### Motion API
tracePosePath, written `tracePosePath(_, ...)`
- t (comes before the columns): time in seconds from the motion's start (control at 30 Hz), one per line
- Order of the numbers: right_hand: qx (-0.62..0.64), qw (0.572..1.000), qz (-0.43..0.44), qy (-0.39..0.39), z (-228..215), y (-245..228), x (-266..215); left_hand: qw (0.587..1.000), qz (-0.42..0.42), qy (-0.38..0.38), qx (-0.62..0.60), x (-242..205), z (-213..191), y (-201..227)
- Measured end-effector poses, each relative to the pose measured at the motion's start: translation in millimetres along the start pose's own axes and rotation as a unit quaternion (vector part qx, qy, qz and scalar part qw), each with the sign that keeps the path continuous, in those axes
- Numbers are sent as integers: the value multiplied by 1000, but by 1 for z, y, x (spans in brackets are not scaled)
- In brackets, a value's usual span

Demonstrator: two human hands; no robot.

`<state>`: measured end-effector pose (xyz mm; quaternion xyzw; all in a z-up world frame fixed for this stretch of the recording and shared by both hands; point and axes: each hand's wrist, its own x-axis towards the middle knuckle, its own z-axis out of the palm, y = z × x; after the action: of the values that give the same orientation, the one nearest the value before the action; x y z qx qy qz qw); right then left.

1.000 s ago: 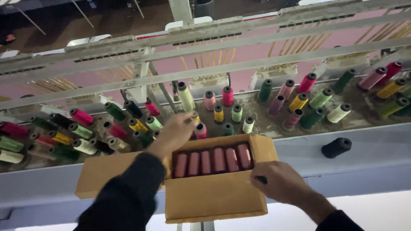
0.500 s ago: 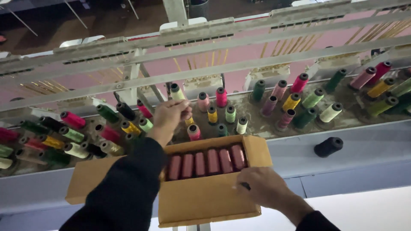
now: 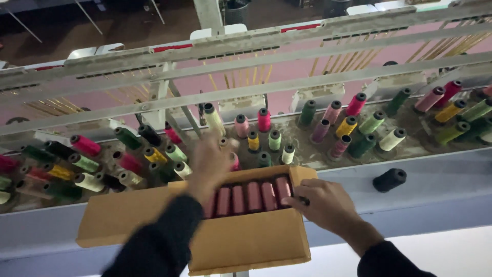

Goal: The person retrieves boxes of thread from storage and replaces the spools on an industrial embroidery machine.

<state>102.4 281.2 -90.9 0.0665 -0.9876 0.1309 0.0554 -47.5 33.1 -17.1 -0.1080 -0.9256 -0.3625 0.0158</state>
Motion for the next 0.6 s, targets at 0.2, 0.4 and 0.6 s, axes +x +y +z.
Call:
tracePosePath(0.2,40,954,-197,222,-36,-35,9,941,-21,-284,-181,-87,51,41)
tracePosePath(0.4,13,953,-197,231,-37,-34,7,980,-147,-135,-23,-87,66,36)
tracePosePath(0.6,61,924,-279,253,-38,-57,-26,955,140,-71,253,-70,117,-29)
